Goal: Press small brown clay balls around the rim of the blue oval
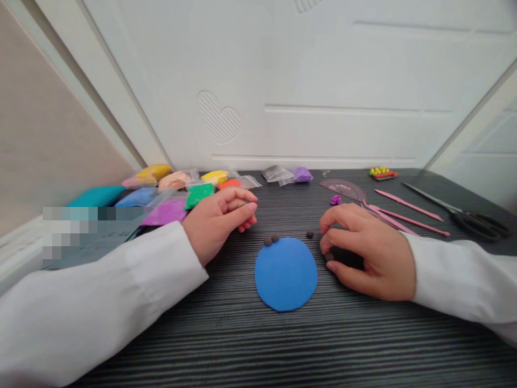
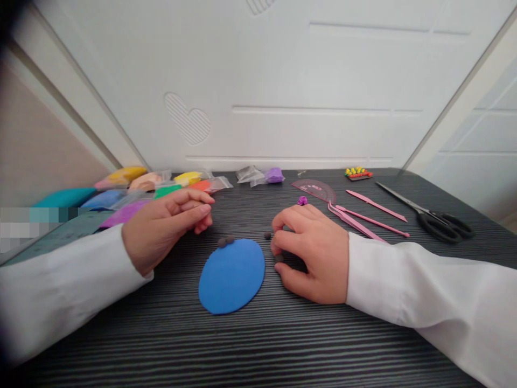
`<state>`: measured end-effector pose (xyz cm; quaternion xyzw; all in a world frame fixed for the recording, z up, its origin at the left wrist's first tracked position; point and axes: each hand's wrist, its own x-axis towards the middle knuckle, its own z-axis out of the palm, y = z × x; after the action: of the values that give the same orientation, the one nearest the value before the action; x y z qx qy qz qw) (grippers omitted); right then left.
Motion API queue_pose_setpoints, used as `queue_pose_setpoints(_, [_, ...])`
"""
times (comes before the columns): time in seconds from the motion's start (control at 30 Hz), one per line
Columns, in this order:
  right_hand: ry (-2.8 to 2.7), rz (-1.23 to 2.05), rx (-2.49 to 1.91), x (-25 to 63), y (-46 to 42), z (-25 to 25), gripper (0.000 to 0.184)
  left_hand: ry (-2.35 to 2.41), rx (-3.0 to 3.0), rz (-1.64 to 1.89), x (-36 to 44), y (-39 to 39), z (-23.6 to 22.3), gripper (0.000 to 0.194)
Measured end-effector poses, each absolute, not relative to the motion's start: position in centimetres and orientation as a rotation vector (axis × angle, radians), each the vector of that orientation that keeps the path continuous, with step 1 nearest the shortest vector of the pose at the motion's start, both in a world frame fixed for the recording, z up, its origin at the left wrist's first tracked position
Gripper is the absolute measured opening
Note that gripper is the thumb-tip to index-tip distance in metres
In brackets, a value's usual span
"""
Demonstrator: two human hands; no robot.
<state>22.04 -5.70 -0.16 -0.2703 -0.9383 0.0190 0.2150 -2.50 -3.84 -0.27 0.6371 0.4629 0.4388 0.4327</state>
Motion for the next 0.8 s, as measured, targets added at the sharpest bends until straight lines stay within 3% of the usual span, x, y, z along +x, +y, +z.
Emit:
queue_pose_setpoints(0.2, [-2.583,0.112,-0.796,21.9,-5.8,0.0,0.017,1.247,1.631,1.034,-2.5,-4.1,0.0,0.015])
queue_pose_setpoints(0.37, [-2.468,0.268,-0.806,21.9,-5.1,0.0,0.009,1.256,1.676,0.947,-2.9,-3.9,-0.2,0.009])
queue_pose_setpoints(0.8, [-2.486,0.326,-0.867,20.8,-3.4,-0.5,0.013,1.427,2.069,0.746,-2.1,-4.9,1.1,0.037])
